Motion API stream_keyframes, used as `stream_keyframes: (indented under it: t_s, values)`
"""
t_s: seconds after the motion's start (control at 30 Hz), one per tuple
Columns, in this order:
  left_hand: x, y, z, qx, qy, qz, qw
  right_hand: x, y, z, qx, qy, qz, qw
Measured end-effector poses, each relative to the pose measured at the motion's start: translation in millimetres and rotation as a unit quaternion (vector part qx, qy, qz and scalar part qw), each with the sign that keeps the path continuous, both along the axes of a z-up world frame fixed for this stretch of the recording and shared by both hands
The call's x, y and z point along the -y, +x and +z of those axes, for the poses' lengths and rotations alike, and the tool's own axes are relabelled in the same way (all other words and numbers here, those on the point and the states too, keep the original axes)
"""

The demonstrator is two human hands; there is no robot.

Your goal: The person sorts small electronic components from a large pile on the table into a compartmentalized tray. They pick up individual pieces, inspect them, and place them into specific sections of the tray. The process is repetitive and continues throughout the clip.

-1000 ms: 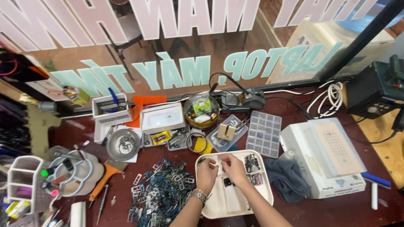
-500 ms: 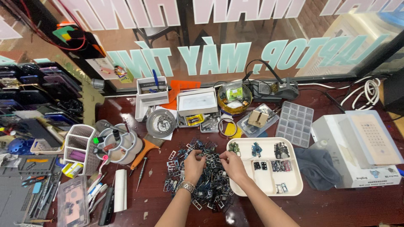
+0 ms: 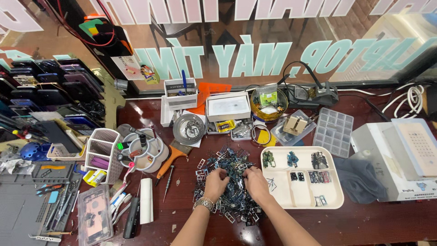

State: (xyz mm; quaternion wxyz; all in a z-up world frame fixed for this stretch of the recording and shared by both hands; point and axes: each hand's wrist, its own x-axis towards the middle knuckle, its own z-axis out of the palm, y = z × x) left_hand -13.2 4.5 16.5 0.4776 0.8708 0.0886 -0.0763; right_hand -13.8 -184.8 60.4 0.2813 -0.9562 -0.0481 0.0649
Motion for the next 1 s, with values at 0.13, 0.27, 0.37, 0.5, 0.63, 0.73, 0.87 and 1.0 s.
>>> stream_keyframes:
  t_s: [0.13,0.27,0.37,0.5,0.63,0.73,0.87,1.0]
  values:
    - [2,1,4,0.021,0.025,-0.012,0.999,-1,-2,10,-0.035,0.057,-0.029,0.997]
    - [3,-5,28,0.012,0.081,0.011,0.997,-1,-10,34,-0.027,0.017,-0.029,0.999]
    - [5,-13,52,-0.028,0.127,-0.002,0.992,-10,-17,49,-0.027,0.013,0.036,0.999]
    - [7,-16,66,-0.055,0.164,-0.035,0.984,-21,-20,49,-0.064,-0.033,0.077,0.994]
    - [-3,-16,49,-0.021,0.121,-0.033,0.992,-10,-14,25,-0.012,-0.023,0.028,0.999]
    - [-12,-12,29,0.024,0.079,-0.033,0.996,2,-9,8,-0.024,0.038,-0.013,0.999]
    - [-15,-5,15,0.047,0.029,0.001,0.998,9,-2,6,-0.055,0.105,-0.048,0.992]
    - [-19,3,15,0.037,0.005,0.027,0.999,7,-4,22,0.034,0.024,-0.015,0.999]
